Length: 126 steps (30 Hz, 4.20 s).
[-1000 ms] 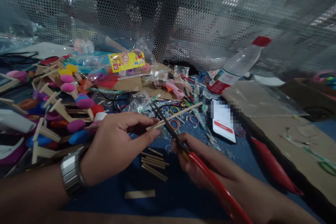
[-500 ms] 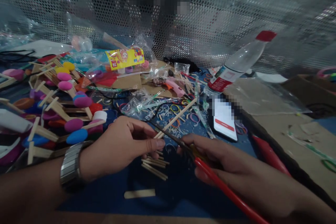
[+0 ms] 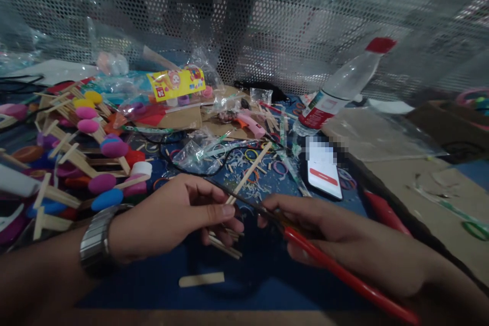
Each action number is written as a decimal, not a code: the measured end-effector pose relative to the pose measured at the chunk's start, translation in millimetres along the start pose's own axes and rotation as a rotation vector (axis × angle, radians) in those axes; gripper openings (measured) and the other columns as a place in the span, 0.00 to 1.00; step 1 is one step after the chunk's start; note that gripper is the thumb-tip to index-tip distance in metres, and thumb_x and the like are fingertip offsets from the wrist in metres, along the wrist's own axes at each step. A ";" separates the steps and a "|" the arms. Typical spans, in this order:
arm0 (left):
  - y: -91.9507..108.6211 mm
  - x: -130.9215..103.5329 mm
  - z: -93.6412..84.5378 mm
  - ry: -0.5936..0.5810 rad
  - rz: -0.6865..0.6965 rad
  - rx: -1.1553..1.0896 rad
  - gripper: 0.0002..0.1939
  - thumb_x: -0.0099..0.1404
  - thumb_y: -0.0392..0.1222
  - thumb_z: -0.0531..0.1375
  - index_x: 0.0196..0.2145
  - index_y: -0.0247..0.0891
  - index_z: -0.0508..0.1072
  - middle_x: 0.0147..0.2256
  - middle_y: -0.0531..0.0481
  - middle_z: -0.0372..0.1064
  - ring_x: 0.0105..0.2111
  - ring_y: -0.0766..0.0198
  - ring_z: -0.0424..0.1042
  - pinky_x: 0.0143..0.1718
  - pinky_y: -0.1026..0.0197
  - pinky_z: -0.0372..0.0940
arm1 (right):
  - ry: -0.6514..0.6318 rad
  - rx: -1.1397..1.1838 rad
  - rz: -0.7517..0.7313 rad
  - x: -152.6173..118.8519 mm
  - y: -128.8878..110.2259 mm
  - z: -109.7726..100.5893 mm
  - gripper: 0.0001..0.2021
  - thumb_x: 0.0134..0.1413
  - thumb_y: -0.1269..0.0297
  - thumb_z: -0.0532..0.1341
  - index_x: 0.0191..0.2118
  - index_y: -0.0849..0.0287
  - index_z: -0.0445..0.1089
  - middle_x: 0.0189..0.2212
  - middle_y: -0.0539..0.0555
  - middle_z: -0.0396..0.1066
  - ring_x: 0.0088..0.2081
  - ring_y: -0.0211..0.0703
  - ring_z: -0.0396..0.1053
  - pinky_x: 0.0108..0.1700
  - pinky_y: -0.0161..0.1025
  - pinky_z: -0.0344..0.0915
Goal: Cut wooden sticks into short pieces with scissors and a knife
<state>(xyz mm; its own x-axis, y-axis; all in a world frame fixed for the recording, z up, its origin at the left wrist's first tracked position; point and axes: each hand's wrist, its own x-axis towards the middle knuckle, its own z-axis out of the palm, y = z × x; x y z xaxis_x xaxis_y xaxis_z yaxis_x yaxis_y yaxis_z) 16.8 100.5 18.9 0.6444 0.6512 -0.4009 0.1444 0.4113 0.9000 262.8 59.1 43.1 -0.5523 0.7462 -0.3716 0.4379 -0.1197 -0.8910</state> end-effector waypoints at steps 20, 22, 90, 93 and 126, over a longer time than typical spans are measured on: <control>-1.2 -1.6 0.8 -0.065 -0.069 -0.164 0.06 0.66 0.40 0.64 0.35 0.34 0.77 0.36 0.43 0.81 0.31 0.65 0.80 0.26 0.71 0.67 | -0.104 0.111 0.023 4.2 3.6 -2.5 0.09 0.60 0.57 0.59 0.41 0.56 0.66 0.36 0.51 0.66 0.39 0.44 0.63 0.42 0.41 0.61; -1.9 -1.5 0.7 -0.050 -0.062 -0.153 0.06 0.66 0.40 0.63 0.35 0.34 0.76 0.37 0.44 0.81 0.31 0.66 0.80 0.26 0.70 0.66 | -0.085 0.107 0.017 4.4 4.5 -2.3 0.11 0.61 0.55 0.60 0.42 0.56 0.66 0.36 0.51 0.66 0.39 0.44 0.63 0.42 0.41 0.61; -8.4 -5.8 14.1 -0.027 -0.057 -0.190 0.20 0.52 0.53 0.72 0.28 0.34 0.73 0.22 0.53 0.73 0.21 0.71 0.70 0.25 0.68 0.63 | 0.551 0.061 -0.666 39.5 25.2 49.1 0.24 0.47 0.78 0.70 0.39 0.47 0.57 0.41 0.48 0.72 0.27 0.36 0.63 0.29 0.35 0.65; -8.2 -6.0 14.6 -0.026 -0.099 -0.176 0.20 0.49 0.53 0.73 0.28 0.34 0.73 0.21 0.53 0.73 0.21 0.70 0.69 0.26 0.68 0.63 | 0.563 0.053 -0.663 39.3 25.3 49.2 0.24 0.46 0.77 0.71 0.39 0.48 0.57 0.41 0.48 0.72 0.27 0.37 0.63 0.28 0.36 0.65; -11.6 -5.5 14.7 -0.157 -0.014 -0.014 0.16 0.60 0.53 0.66 0.29 0.35 0.74 0.26 0.52 0.72 0.26 0.68 0.73 0.25 0.67 0.65 | 0.548 0.206 -0.499 37.6 21.6 43.8 0.19 0.55 0.58 0.70 0.36 0.50 0.56 0.27 0.46 0.70 0.26 0.38 0.70 0.25 0.35 0.67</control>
<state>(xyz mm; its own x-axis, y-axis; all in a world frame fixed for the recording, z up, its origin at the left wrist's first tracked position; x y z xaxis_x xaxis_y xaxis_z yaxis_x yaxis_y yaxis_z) 22.6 82.7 13.1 0.7519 0.5384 -0.3805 0.1443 0.4287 0.8918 220.4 55.9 -1.5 -0.1962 0.9552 0.2216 0.0583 0.2369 -0.9698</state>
